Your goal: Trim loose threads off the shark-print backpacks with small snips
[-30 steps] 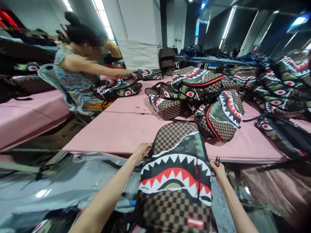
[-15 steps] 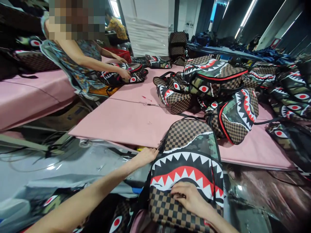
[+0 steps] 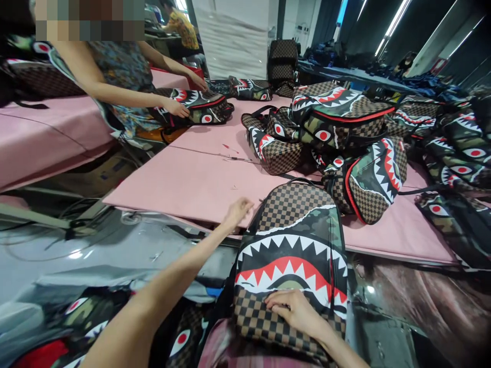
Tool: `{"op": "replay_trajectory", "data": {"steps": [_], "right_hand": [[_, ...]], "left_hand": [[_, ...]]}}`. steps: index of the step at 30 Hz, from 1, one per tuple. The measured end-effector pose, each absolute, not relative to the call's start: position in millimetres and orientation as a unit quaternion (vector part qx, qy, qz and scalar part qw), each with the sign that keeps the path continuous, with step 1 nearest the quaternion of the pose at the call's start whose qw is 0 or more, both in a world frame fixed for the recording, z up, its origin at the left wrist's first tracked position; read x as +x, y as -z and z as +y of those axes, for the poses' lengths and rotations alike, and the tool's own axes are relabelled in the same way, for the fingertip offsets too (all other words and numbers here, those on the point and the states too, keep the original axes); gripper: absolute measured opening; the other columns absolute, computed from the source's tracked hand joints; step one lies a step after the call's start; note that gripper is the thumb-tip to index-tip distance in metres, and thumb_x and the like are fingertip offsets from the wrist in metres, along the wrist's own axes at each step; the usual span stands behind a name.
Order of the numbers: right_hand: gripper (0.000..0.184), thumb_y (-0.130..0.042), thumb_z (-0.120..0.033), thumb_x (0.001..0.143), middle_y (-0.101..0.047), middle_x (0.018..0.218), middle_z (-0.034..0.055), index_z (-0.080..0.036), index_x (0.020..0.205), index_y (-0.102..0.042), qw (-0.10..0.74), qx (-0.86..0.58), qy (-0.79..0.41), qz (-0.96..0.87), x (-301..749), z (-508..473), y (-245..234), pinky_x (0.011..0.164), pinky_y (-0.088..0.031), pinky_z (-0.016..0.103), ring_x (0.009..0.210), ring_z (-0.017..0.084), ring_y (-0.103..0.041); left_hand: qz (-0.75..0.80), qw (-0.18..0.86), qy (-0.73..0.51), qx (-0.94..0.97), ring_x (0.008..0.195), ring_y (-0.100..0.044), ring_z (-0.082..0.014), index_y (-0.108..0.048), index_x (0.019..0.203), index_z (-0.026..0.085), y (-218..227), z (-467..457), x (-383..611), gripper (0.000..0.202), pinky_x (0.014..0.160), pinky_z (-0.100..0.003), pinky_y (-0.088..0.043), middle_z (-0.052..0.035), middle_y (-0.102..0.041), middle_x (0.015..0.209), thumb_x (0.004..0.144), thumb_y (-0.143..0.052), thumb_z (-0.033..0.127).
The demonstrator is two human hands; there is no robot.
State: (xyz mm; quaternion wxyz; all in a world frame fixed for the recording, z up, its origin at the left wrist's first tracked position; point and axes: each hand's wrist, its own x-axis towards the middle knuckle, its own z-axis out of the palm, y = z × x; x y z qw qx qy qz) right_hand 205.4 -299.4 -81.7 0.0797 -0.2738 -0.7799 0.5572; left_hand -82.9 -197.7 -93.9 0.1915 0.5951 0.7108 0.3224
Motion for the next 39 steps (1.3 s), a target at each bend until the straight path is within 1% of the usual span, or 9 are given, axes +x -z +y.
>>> {"op": "replay_trajectory", "data": {"steps": [2,8,17,21,26,29,34,36,39], "right_hand": [[0.019,-0.052,-0.025,0.083,-0.069,0.095,0.0016,-0.024,0.089,-0.07,0.081,-0.273,-0.559,-0.778,206.4,-298.2,82.6,0.082,-0.046,0.027,0.09,0.017,-0.063],[0.021,-0.051,-0.026,0.083,-0.071,0.089,0.0017,-0.022,0.09,-0.071,0.068,-0.266,-0.536,-0.798,211.1,-298.1,80.4,0.075,-0.044,0.021,0.083,0.015,-0.064],[0.022,-0.053,-0.028,0.082,-0.072,0.083,-0.0001,-0.02,0.088,-0.072,0.073,-0.318,-0.535,-0.78,231.4,-307.2,79.0,0.063,-0.041,0.018,0.07,0.013,-0.063],[0.023,-0.051,-0.026,0.08,-0.071,0.08,-0.0006,-0.018,0.087,-0.072,0.083,-0.343,-0.577,-0.737,240.1,-307.8,68.0,0.057,-0.039,0.017,0.065,0.011,-0.06],[0.028,-0.055,-0.035,0.078,-0.071,0.08,0.0052,-0.012,0.084,-0.071,0.208,-0.363,-0.669,-0.615,252.7,-311.0,53.6,0.071,-0.045,0.025,0.073,0.015,-0.061],[0.029,-0.06,-0.038,0.075,-0.07,0.071,0.0059,-0.011,0.078,-0.07,0.294,-0.351,-0.702,-0.546,261.1,-305.9,46.4,0.08,-0.044,0.029,0.073,0.016,-0.062],[0.028,-0.063,-0.038,0.075,-0.069,0.069,0.0053,-0.012,0.082,-0.069,0.38,-0.321,-0.69,-0.526,276.6,-278.3,18.8,0.07,-0.046,0.028,0.063,0.013,-0.059],[0.026,-0.063,-0.037,0.076,-0.069,0.072,0.0054,-0.014,0.085,-0.068,0.43,-0.317,-0.66,-0.528,281.9,-264.1,-0.2,0.063,-0.047,0.027,0.057,0.011,-0.057],[0.024,-0.058,-0.037,0.08,-0.069,0.082,0.0064,-0.017,0.089,-0.068,0.501,-0.311,-0.588,-0.554,288.5,-245.2,-29.9,0.065,-0.048,0.028,0.067,0.014,-0.06]], "left_hand": [[0.701,0.245,-0.316,0.591,0.053,-0.044,-0.0098,-0.045,0.069,0.017,117.0,-229.4,-74.0,0.022,0.051,-0.021,-0.036,0.0036,-0.046,0.059,0.083,-0.042,0.034],[0.675,0.351,-0.312,0.569,0.058,-0.041,-0.0118,-0.043,0.071,0.02,134.6,-281.4,-80.4,0.029,0.056,-0.023,-0.037,0.0046,-0.041,0.063,0.068,-0.055,0.046],[0.622,0.451,-0.313,0.558,0.082,-0.054,-0.0198,-0.053,0.082,0.021,124.0,-285.6,-50.5,0.034,0.074,-0.029,-0.044,-0.0014,-0.06,0.083,0.074,-0.045,0.053],[0.654,0.389,-0.349,0.547,0.073,-0.054,-0.019,-0.055,0.075,0.02,109.1,-289.3,-32.4,0.035,0.068,-0.028,-0.044,-0.0011,-0.06,0.074,0.068,-0.052,0.054],[0.703,0.257,-0.408,0.523,0.066,-0.053,-0.0169,-0.055,0.063,0.019,76.7,-313.3,-27.4,0.032,0.063,-0.026,-0.042,0.0003,-0.058,0.065,0.068,-0.052,0.05],[0.703,0.235,-0.402,0.537,0.059,-0.051,-0.0147,-0.055,0.059,0.018,30.3,-325.5,-22.0,0.034,0.057,-0.024,-0.04,0.001,-0.057,0.06,0.066,-0.055,0.051],[0.705,0.128,-0.38,0.585,0.054,-0.049,-0.0125,-0.061,0.065,0.018,-83.0,-308.1,13.6,0.035,0.051,-0.022,-0.037,0.0017,-0.06,0.06,0.07,-0.056,0.052],[0.687,0.074,-0.344,0.636,0.053,-0.049,-0.012,-0.063,0.066,0.018,-106.9,-284.2,37.8,0.033,0.051,-0.022,-0.036,0.0021,-0.06,0.059,0.073,-0.055,0.05],[0.57,0.183,-0.2,0.776,0.063,-0.057,-0.0126,-0.066,0.074,0.02,-95.4,-243.2,75.6,0.027,0.062,-0.022,-0.041,0.0013,-0.067,0.073,0.083,-0.046,0.034]]}}
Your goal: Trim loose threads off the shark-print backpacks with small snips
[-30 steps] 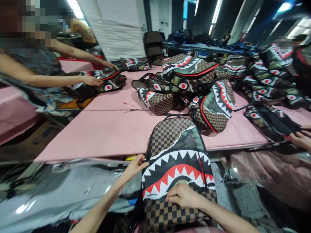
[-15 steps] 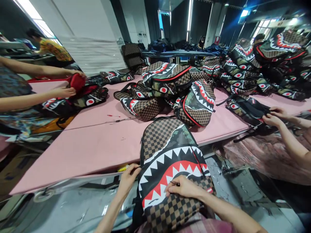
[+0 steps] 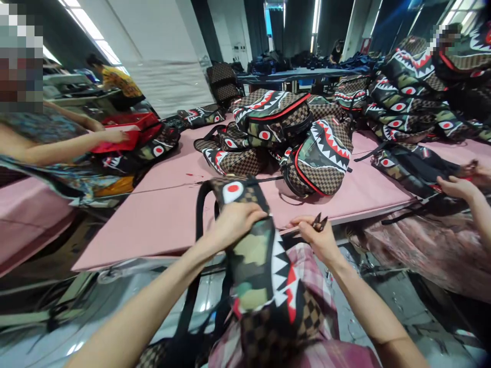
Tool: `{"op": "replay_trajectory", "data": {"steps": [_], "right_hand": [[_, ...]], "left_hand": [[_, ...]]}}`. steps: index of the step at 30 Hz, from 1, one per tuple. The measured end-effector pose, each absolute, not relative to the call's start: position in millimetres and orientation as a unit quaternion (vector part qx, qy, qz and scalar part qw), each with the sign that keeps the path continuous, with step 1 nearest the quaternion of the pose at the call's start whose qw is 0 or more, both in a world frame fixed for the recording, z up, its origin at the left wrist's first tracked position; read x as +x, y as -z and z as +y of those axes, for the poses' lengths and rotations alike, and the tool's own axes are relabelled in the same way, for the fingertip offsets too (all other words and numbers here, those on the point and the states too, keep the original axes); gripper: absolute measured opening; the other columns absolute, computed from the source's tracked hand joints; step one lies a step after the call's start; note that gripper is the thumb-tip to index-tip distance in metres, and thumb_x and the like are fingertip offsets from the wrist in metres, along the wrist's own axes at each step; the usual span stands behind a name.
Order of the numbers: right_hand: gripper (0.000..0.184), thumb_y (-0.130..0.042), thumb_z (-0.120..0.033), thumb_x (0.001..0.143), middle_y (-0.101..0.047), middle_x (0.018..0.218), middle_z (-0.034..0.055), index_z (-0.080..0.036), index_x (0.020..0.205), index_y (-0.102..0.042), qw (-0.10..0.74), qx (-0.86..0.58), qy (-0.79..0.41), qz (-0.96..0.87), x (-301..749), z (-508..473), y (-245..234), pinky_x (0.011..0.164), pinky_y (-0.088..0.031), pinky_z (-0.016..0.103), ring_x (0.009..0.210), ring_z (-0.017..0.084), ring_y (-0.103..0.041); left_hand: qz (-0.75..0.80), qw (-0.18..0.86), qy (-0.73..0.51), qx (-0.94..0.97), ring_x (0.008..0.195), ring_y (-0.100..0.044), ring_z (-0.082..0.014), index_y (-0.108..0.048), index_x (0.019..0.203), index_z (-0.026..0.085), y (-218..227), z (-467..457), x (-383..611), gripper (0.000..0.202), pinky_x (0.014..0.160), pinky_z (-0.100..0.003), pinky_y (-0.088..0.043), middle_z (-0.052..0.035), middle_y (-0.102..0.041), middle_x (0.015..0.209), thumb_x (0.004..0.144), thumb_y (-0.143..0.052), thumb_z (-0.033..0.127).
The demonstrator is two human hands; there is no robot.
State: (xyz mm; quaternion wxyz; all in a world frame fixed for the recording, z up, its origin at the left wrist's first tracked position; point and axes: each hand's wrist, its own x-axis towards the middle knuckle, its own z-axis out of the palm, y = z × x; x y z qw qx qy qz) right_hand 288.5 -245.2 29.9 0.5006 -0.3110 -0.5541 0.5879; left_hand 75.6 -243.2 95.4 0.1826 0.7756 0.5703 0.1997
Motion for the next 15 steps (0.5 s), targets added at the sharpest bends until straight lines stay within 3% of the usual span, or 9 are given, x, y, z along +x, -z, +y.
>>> {"op": "replay_trajectory", "data": {"steps": [2,7,11,15], "right_hand": [[0.022,-0.054,-0.034,0.083,-0.068,0.09,0.0064,-0.018,0.091,-0.068,0.507,-0.307,-0.524,-0.611,291.9,-235.8,-42.8,0.073,-0.048,0.03,0.083,0.017,-0.061],[0.022,-0.047,-0.023,0.087,-0.064,0.1,0.006,-0.019,0.098,-0.065,0.392,-0.307,-0.372,-0.783,293.5,-219.0,-32.6,0.083,-0.044,0.03,0.094,0.016,-0.058],[0.023,-0.047,-0.019,0.086,-0.061,0.104,0.0072,-0.018,0.105,-0.061,0.255,-0.306,-0.283,-0.872,282.4,-203.5,-21.8,0.077,-0.042,0.027,0.093,0.017,-0.056],[0.022,-0.056,-0.035,0.082,-0.059,0.072,0.0024,-0.015,0.086,-0.063,0.097,-0.239,-0.269,-0.928,263.7,-183.6,-43.1,0.058,-0.034,0.023,0.065,0.013,-0.051]], "left_hand": [[0.481,0.254,-0.122,0.831,0.079,-0.061,-0.0144,-0.067,0.088,0.02,-68.8,-223.7,96.2,0.024,0.075,-0.023,-0.043,-0.0008,-0.069,0.09,0.083,-0.043,0.021],[0.476,0.191,-0.173,0.841,0.087,-0.059,-0.016,-0.058,0.106,0.016,-30.1,-218.4,108.8,0.034,0.077,-0.027,-0.046,-0.0068,-0.064,0.097,0.078,-0.042,0.006],[0.472,0.107,-0.158,0.861,0.101,-0.051,-0.0189,-0.05,0.113,0.013,-46.3,-223.0,87.4,0.034,0.088,-0.031,-0.042,-0.01,-0.057,0.109,0.079,-0.052,0.012],[0.506,0.043,-0.025,0.861,0.102,-0.048,-0.0253,-0.048,0.115,0.013,-66.9,-217.2,72.6,0.056,0.085,-0.036,-0.042,-0.0111,-0.053,0.11,0.068,-0.07,0.035]]}}
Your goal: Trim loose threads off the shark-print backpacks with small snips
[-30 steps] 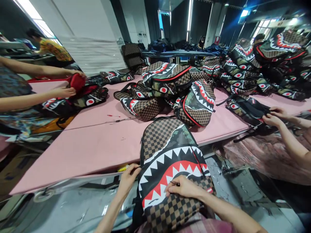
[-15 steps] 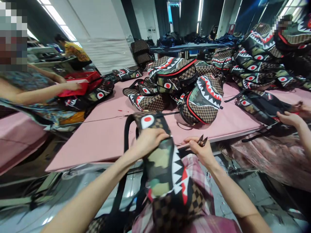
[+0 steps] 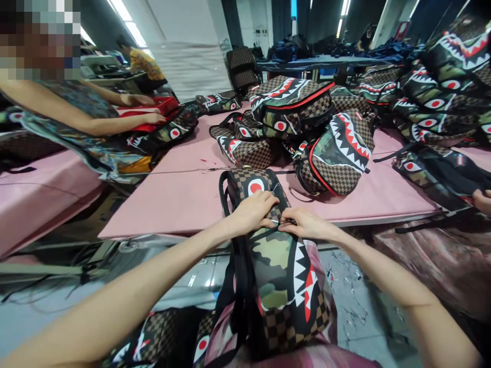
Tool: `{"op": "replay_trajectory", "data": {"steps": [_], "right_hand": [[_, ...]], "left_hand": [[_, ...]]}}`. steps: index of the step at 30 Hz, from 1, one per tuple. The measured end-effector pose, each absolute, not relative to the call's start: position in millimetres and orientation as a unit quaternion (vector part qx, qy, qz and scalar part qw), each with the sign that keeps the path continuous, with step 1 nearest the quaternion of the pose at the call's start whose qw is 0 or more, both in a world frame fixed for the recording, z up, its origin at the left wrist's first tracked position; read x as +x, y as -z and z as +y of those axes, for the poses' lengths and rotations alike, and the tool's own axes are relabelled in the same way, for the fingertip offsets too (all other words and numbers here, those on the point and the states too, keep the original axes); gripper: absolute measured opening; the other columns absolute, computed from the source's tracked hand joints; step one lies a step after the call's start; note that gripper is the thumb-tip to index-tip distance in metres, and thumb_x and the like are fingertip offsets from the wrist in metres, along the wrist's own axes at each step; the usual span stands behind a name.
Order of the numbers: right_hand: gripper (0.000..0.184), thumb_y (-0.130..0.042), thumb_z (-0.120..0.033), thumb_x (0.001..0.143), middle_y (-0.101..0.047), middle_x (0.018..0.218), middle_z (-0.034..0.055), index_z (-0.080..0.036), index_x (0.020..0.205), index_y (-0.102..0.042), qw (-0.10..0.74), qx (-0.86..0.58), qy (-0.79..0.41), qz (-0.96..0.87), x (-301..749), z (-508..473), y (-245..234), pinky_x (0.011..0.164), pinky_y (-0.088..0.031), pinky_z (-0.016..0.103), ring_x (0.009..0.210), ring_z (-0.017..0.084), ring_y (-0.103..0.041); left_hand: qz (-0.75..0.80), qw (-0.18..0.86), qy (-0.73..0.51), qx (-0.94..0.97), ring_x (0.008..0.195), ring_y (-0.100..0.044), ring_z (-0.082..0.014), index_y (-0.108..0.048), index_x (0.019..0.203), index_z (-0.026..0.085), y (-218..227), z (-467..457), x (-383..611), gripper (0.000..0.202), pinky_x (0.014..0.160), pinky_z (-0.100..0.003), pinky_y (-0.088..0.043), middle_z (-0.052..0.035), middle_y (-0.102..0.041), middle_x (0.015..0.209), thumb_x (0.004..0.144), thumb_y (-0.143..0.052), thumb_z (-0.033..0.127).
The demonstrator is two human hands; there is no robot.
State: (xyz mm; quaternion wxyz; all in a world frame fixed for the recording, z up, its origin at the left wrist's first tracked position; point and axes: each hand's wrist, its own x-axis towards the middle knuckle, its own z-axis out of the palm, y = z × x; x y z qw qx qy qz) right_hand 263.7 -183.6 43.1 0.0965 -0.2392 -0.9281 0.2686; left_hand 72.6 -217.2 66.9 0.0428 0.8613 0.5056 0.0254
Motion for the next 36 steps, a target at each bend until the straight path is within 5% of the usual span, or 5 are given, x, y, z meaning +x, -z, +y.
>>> {"op": "replay_trajectory", "data": {"steps": [4,12,17,24,36], "right_hand": [[0.026,-0.065,-0.04,0.073,-0.041,0.051,-0.0052,-0.014,0.073,-0.06,-0.043,-0.15,-0.3,-0.941,249.5,-181.4,-62.8,0.049,-0.024,0.022,0.049,0.008,-0.034],[0.042,-0.059,-0.055,0.073,-0.038,0.063,-0.0044,-0.014,0.068,-0.048,0.11,-0.153,-0.601,-0.777,252.6,-208.2,-44.4,0.053,-0.029,0.021,0.059,0.008,-0.034],[0.034,-0.063,-0.047,0.074,-0.046,0.067,-0.0024,-0.013,0.07,-0.056,0.11,-0.18,-0.53,-0.821,265.8,-205.6,-46.5,0.057,-0.033,0.021,0.064,0.01,-0.042],[0.028,-0.06,-0.043,0.079,-0.053,0.073,-0.0002,-0.014,0.077,-0.059,0.091,-0.161,-0.424,-0.887,267.7,-210.0,-65.1,0.061,-0.037,0.022,0.067,0.011,-0.048],[0.02,-0.04,-0.011,0.086,-0.06,0.081,0.0021,-0.017,0.081,-0.059,0.246,-0.074,0.014,-0.966,275.1,-273.7,-15.4,0.051,-0.028,0.022,0.054,0.007,-0.042]], "left_hand": [[0.539,0.031,0.062,0.839,0.096,-0.049,-0.0268,-0.05,0.108,0.014,-70.6,-215.2,72.5,0.066,0.077,-0.035,-0.041,-0.0104,-0.054,0.104,0.056,-0.078,0.043],[0.575,-0.02,0.018,0.817,0.091,-0.049,-0.028,-0.053,0.091,0.011,-53.4,-219.9,72.0,0.059,0.076,-0.038,-0.039,-0.0118,-0.055,0.095,0.054,-0.075,0.051],[0.499,0.085,-0.138,0.851,0.089,-0.052,-0.0165,-0.056,0.082,0.018,-63.4,-252.5,60.6,0.016,0.083,-0.033,-0.036,-0.0021,-0.06,0.086,0.088,-0.044,0.027],[0.549,0.129,-0.208,0.8,0.119,-0.042,-0.0288,-0.057,0.085,0.02,-54.2,-316.3,57.1,0.03,0.095,-0.05,-0.029,-0.004,-0.061,0.099,0.062,-0.074,0.031],[0.555,-0.011,-0.348,0.755,0.119,-0.044,-0.021,-0.056,0.076,0.02,-0.1,-381.2,77.2,0.02,0.103,-0.047,-0.02,0.0009,-0.067,0.084,0.081,-0.045,0.005]]}}
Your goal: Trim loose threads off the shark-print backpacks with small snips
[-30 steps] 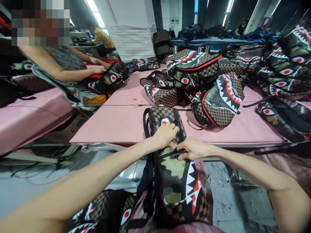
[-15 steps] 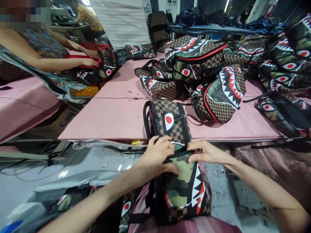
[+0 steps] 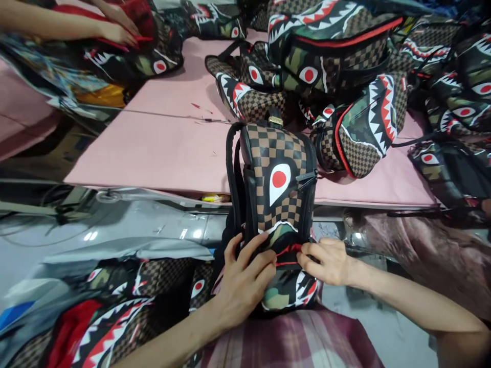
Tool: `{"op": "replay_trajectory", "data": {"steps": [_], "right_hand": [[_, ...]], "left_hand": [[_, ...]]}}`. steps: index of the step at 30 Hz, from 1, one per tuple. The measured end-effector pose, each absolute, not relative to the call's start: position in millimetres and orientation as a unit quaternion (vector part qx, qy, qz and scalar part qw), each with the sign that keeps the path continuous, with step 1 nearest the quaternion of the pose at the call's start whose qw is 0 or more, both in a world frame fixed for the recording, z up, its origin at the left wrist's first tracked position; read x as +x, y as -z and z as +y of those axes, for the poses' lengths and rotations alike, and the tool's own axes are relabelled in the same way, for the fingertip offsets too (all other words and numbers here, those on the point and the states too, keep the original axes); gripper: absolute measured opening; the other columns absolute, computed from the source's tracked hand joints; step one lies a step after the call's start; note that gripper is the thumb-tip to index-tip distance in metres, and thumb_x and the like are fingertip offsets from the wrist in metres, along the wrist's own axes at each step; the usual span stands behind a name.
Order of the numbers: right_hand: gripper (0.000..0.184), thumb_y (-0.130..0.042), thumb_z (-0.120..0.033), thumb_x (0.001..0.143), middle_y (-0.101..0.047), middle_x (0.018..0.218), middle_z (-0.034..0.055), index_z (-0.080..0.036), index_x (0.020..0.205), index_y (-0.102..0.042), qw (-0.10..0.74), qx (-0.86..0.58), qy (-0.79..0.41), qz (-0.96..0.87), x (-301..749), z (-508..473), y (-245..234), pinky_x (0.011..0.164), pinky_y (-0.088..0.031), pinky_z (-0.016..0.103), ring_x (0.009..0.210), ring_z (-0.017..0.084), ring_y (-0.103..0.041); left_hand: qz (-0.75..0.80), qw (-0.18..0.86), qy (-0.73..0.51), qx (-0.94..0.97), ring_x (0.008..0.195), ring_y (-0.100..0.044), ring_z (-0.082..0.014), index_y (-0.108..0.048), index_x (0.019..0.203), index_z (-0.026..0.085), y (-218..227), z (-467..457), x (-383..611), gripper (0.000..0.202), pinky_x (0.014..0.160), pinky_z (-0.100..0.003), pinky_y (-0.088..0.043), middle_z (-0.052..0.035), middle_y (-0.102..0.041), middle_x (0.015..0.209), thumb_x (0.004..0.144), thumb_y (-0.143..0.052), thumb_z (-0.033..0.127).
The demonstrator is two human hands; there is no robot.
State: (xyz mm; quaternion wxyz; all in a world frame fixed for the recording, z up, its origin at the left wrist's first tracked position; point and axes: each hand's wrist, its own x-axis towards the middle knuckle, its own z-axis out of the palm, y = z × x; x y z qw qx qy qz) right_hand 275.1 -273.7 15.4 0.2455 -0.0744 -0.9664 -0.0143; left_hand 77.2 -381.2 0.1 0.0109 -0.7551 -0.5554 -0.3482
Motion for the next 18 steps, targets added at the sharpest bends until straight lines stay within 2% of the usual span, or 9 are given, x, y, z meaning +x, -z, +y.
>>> {"op": "replay_trajectory", "data": {"steps": [4,10,15,18], "right_hand": [[0.022,-0.039,-0.013,0.087,-0.063,0.081,0.0022,-0.018,0.081,-0.06,0.238,-0.041,0.017,-0.97,275.6,-273.3,-12.3,0.049,-0.028,0.023,0.056,0.006,-0.046],[0.013,-0.049,-0.014,0.084,-0.064,0.082,0.0022,-0.017,0.083,-0.061,0.244,-0.034,0.013,-0.969,274.3,-272.8,-8.4,0.048,-0.028,0.024,0.057,0.006,-0.048],[0.014,-0.049,-0.014,0.084,-0.065,0.085,0.0035,-0.017,0.09,-0.061,0.246,-0.048,-0.008,-0.968,275.8,-274.0,-2.8,0.049,-0.029,0.023,0.06,0.007,-0.051],[0.02,-0.044,-0.014,0.086,-0.065,0.089,0.0036,-0.018,0.095,-0.061,0.227,-0.062,-0.013,-0.972,277.6,-274.3,-2.1,0.05,-0.032,0.023,0.064,0.007,-0.054]], "left_hand": [[-0.531,0.001,0.366,-0.764,0.116,-0.047,-0.0183,-0.057,0.074,0.021,3.2,-383.5,72.0,0.022,0.103,-0.044,-0.021,0.0038,-0.068,0.082,0.083,-0.043,0.007],[-0.546,0.012,0.376,-0.749,0.11,-0.052,-0.0178,-0.06,0.074,0.022,7.0,-385.7,69.6,0.021,0.102,-0.043,-0.024,0.005,-0.069,0.078,0.08,-0.049,0.006],[-0.572,0.027,0.374,-0.729,0.107,-0.051,-0.0199,-0.064,0.084,0.026,12.2,-388.1,67.6,0.024,0.098,-0.044,-0.026,0.002,-0.068,0.078,0.082,-0.048,0.009],[-0.573,0.03,0.385,-0.722,0.097,-0.053,-0.0182,-0.064,0.091,0.029,13.6,-388.4,66.5,0.023,0.095,-0.041,-0.029,0.0018,-0.067,0.077,0.082,-0.05,0.013]]}}
